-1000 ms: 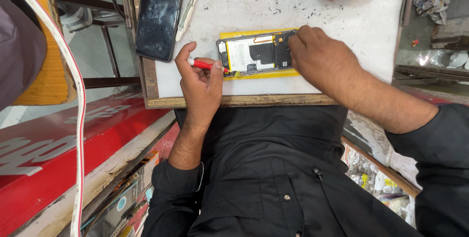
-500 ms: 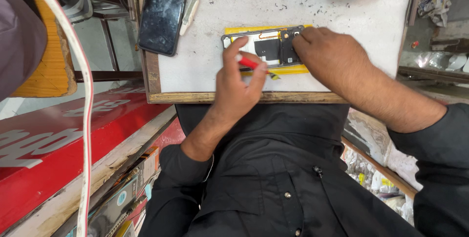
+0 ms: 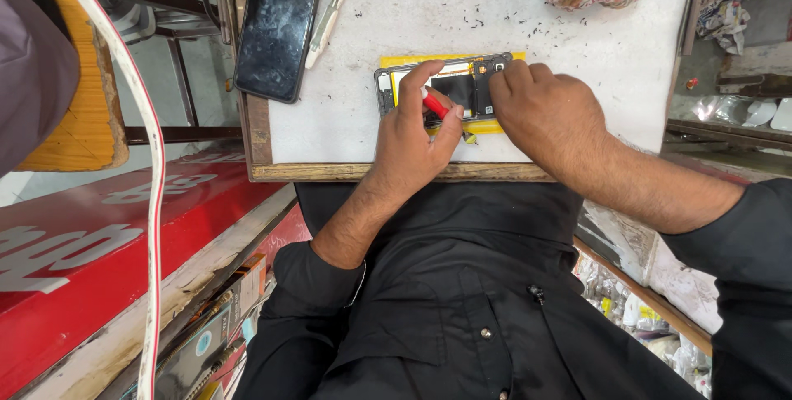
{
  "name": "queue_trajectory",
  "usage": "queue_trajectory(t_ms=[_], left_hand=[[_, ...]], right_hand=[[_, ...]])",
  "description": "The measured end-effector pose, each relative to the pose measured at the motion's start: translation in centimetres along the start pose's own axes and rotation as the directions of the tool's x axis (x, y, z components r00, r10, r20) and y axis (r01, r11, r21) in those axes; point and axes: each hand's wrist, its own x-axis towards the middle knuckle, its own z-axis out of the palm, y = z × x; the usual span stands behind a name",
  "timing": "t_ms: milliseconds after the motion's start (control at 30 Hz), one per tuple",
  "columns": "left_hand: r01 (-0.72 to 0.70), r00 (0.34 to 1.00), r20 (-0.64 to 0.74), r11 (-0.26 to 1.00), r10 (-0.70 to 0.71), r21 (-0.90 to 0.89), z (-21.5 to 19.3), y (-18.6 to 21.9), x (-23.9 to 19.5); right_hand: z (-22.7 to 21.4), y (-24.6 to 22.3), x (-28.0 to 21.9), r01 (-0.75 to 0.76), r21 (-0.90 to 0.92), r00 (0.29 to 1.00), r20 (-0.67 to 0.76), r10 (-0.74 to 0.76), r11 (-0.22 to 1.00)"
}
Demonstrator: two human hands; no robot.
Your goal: The person disassembles a smartphone on a workbench, using a screwdriver to remove screws and prying tools to separate the back cover and internal components. They remove the battery, motherboard, and camera module, then reassemble the phone by placing components back and securing the back cover.
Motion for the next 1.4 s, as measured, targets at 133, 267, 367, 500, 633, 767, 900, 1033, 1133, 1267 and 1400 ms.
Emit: queue_trajectory(t_ms=[133, 267, 367, 500, 633, 767, 900, 1033, 1133, 1267, 1400], left_hand=[[0.002, 1.0, -0.007, 1.0, -0.002, 0.003, 0.1, 0.0, 0.1], [0.002, 1.0, -0.014, 1.0, -0.002, 0.025, 0.1, 0.1, 0.1], [-0.003, 1.0, -0.014, 0.999, 0.004, 0.044, 0.3, 0.0, 0.2], [0.003, 1.0, 0.0, 0.999, -0.003, 0.046, 0.2, -0.1, 0.2], [-0.024, 1.0, -0.018, 0.997, 0.025, 0.07, 0.3, 0.0, 0.4], [-0.037, 0.999, -0.032, 0.996, 0.039, 0.079, 0.3, 0.1, 0.3], [-0.021, 0.999, -0.028, 0.997, 0.023, 0.077, 0.3, 0.1, 0.3], [-0.011, 1.0, -0.026, 0.998, 0.013, 0.065, 0.4, 0.1, 0.4], [0.002, 1.0, -0.022, 0.999, -0.001, 0.039, 0.3, -0.1, 0.3], [0.012, 1.0, -0.027, 0.999, -0.011, 0.03, 0.3, -0.1, 0.3], [-0.005, 0.999, -0.035, 0.999, 0.006, 0.042, 0.4, -0.1, 0.4]], right_hand=[[-0.2, 0.2, 0.2, 0.023, -0.017, 1.0, -0.007, -0.023, 1.0], [-0.3, 0.2, 0.2, 0.007, -0.005, 1.0, -0.017, -0.008, 1.0], [-0.3, 0.3, 0.1, -0.033, 0.054, 0.999, -0.024, 0.035, 0.998], [-0.2, 0.3, 0.3, -0.052, 0.12, 0.999, 0.003, 0.052, 0.991], [-0.4, 0.4, 0.5, -0.069, 0.13, 0.998, 0.02, 0.067, 0.989], [-0.5, 0.4, 0.6, -0.073, 0.168, 0.997, 0.035, 0.068, 0.983], [-0.6, 0.5, 0.2, -0.075, 0.213, 0.997, 0.041, 0.068, 0.974], [-0.3, 1.7, -0.5, -0.148, 0.333, 0.989, 0.053, 0.138, 0.931], [-0.2, 2.6, -1.4, -0.221, 0.449, 0.973, 0.04, 0.227, 0.866], [0.4, 2.3, -2.0, -0.28, 0.523, 0.955, 0.071, 0.287, 0.805], [0.9, 1.4, -2.2, -0.228, 0.512, 0.96, -0.022, 0.278, 0.828]])
